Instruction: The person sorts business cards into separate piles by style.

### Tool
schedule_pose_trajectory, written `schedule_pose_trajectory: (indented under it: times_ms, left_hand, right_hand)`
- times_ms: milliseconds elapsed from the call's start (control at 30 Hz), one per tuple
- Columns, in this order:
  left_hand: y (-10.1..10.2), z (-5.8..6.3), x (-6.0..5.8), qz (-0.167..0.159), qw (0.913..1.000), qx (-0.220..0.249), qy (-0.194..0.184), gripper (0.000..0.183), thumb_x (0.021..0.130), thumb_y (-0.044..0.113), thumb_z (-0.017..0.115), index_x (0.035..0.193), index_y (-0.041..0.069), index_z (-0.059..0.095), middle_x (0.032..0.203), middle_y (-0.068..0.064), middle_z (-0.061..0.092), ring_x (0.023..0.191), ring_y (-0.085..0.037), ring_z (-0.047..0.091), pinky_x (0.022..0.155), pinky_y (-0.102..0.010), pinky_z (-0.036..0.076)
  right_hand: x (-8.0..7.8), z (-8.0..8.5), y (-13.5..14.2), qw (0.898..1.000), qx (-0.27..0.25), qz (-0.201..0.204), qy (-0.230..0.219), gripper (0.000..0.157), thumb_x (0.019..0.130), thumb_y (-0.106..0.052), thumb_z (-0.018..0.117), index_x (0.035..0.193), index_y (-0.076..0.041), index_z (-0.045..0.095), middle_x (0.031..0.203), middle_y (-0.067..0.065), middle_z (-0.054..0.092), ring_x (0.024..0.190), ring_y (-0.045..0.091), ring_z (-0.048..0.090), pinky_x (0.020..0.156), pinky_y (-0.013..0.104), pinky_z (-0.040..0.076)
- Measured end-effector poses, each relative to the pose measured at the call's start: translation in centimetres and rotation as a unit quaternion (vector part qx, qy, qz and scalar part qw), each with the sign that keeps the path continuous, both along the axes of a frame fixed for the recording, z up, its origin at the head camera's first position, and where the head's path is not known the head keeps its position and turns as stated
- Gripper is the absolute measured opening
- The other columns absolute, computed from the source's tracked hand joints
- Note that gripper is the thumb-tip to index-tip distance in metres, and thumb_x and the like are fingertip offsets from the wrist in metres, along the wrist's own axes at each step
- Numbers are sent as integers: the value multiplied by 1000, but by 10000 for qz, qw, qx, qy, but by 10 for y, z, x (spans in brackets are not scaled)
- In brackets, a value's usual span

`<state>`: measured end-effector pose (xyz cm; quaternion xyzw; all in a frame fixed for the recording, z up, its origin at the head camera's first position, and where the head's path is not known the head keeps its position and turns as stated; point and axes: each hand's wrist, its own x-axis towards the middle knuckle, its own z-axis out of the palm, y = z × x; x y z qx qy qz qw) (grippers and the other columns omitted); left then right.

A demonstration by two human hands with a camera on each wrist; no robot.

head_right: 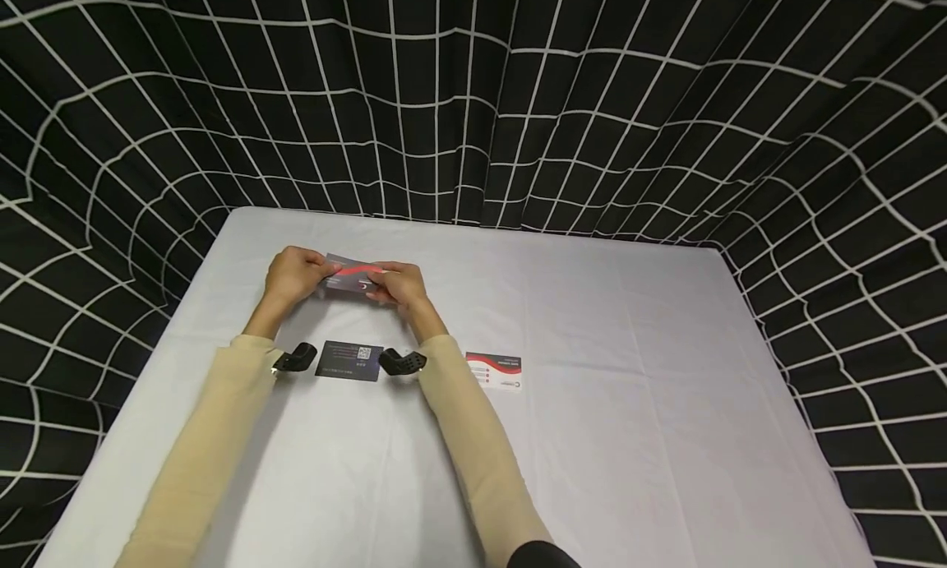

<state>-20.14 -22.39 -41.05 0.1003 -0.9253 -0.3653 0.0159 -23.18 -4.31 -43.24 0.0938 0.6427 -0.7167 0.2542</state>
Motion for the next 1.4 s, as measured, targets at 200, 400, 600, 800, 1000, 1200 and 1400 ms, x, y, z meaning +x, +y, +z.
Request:
schedule_pose_trajectory:
  times_ms: [200,400,600,800,1000,1200,1400]
  left_hand:
    - [33,5,12,-397,9989,-157,-193,28,89,30,73,88,2,78,82,-11,73,69,-23,58,61,-36,43]
    - [65,8,25,-903,9953,-238,-241,25,89,31,73,80,8,79,63,-4,67,61,-19,55,57,-33,41]
    - [103,5,33,-1305,9904,-106,-434,27,89,32,73,77,10,79,66,-6,71,53,-14,52,54,-29,38]
    - [141,-2,48,-1498,9878,101,-405,26,85,30,77,68,9,78,57,-2,67,47,-12,46,44,-23,30]
    - [169,-13,56,-1746,9836,54,-456,33,82,32,79,60,8,74,42,7,48,39,-5,31,38,-19,22]
    - [188,-18,63,-1991,9791,-12,-425,34,83,28,78,56,8,72,38,9,37,35,-3,25,36,-17,20]
    - [200,-23,68,-2118,9760,-170,-479,36,84,28,77,55,9,69,44,7,50,39,-4,29,39,-19,23]
  right_hand:
    - [19,1,44,10000,46,54,-37,39,94,-2,63,132,3,58,96,13,62,56,8,65,58,19,54]
    - [36,10,85,9970,590,53,491,36,94,-2,64,129,4,61,100,15,63,58,8,65,61,21,55]
    - [53,17,128,9884,1360,-3,678,36,93,-5,67,127,4,62,112,20,64,58,7,65,66,26,57]
    - [74,12,170,9769,1995,-122,757,34,90,-12,72,117,8,66,103,20,70,51,4,62,56,20,54]
    - [92,8,201,9553,2766,99,1038,30,89,-20,73,104,6,73,67,2,68,47,3,59,50,18,48]
    - [109,8,219,9542,2852,30,904,30,90,-21,73,99,8,73,56,1,64,47,6,59,50,20,49]
    - [119,0,231,9380,3307,101,1034,31,89,-27,73,95,3,75,54,-1,60,46,5,52,49,20,44]
